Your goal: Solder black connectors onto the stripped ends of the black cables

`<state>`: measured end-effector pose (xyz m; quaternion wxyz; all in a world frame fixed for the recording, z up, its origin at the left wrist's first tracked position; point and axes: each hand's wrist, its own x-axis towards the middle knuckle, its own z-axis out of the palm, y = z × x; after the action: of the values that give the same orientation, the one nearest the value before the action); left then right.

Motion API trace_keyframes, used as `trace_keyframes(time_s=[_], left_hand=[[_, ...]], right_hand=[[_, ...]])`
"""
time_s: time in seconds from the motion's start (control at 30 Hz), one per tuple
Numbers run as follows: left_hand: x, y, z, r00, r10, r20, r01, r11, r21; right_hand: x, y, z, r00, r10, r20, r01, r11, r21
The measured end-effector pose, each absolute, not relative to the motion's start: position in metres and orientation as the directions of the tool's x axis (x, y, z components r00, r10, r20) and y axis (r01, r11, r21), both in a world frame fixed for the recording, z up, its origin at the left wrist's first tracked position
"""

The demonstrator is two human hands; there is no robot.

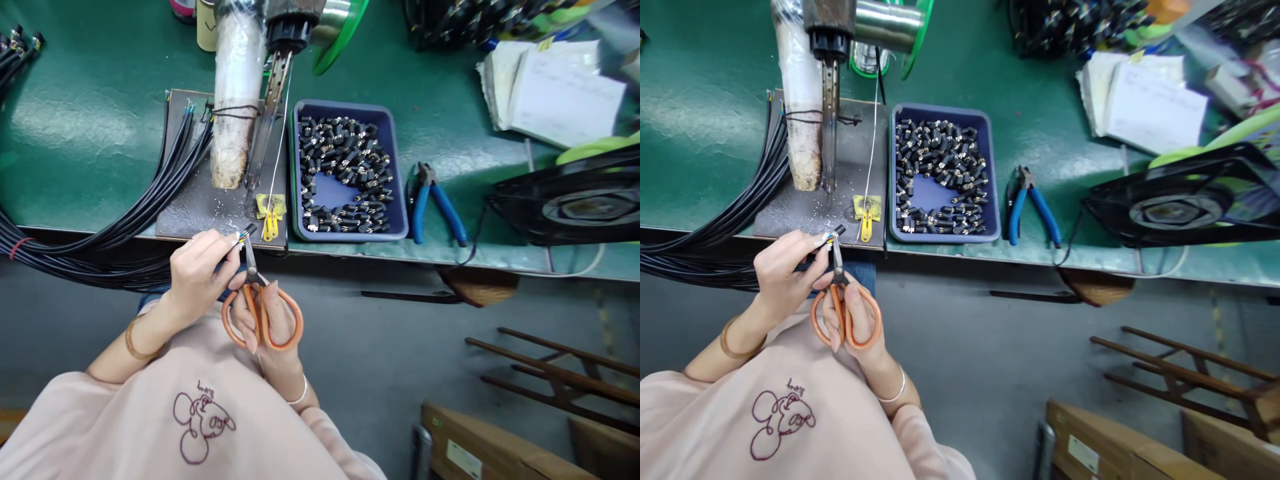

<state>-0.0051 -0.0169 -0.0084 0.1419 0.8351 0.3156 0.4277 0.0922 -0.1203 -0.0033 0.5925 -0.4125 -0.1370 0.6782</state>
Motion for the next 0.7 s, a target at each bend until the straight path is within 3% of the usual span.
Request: trace_keyframes(time_s=[0.13, 0.27, 0.33, 0.4, 0.47, 0.53, 0.57, 0.63, 0.67, 0.7], left_hand=[[-0.004, -0.015, -0.013, 0.488, 0.551, 0.677, 0.407, -0.830, 0.382], [-0.003, -0.016, -0.016, 0.512, 0.538, 0.669, 0.446, -0.833, 0.327], [-0.003, -0.015, -0.015, 0.507, 0.556, 0.658, 0.441, -0.824, 0.356], [-0.004, -0.014, -0.012, 0.471, 0.631, 0.617, 0.418, -0.775, 0.474], [-0.007, -0.011, -0.009, 0.395, 0.765, 0.508, 0.369, -0.639, 0.675], [-0.010, -0.007, -0.007, 0.317, 0.889, 0.330, 0.259, -0.416, 0.872], [-0.012, -0.006, -0.005, 0.296, 0.926, 0.235, 0.191, -0.299, 0.935], [-0.015, -0.003, -0.004, 0.300, 0.951, 0.079, 0.073, -0.105, 0.992], [-0.016, -0.002, -0.003, 0.313, 0.949, 0.029, 0.033, -0.041, 0.999], [-0.017, -0.001, -0.003, 0.324, 0.946, -0.006, 0.006, 0.005, 1.000]], right_hand=[[0.094, -0.121, 0.000, 0.074, 0.908, -0.413, -0.714, -0.241, -0.657], [0.097, -0.121, 0.002, 0.116, 0.900, -0.419, -0.671, -0.240, -0.701], [0.099, -0.122, 0.002, 0.144, 0.902, -0.407, -0.612, -0.242, -0.753], [0.104, -0.125, 0.004, 0.110, 0.922, -0.371, -0.526, -0.263, -0.809], [0.115, -0.130, 0.005, 0.087, 0.945, -0.314, -0.385, -0.258, -0.886], [0.134, -0.133, 0.006, 0.246, 0.943, -0.225, -0.167, -0.187, -0.968], [0.149, -0.134, 0.005, 0.424, 0.893, -0.150, -0.033, -0.150, -0.988], [0.187, -0.133, 0.001, 0.736, 0.659, 0.153, 0.312, -0.130, -0.941], [0.211, -0.132, -0.003, 0.779, 0.529, 0.336, 0.471, -0.139, -0.871], [0.236, -0.130, -0.009, 0.756, 0.523, 0.394, 0.553, -0.188, -0.812]])
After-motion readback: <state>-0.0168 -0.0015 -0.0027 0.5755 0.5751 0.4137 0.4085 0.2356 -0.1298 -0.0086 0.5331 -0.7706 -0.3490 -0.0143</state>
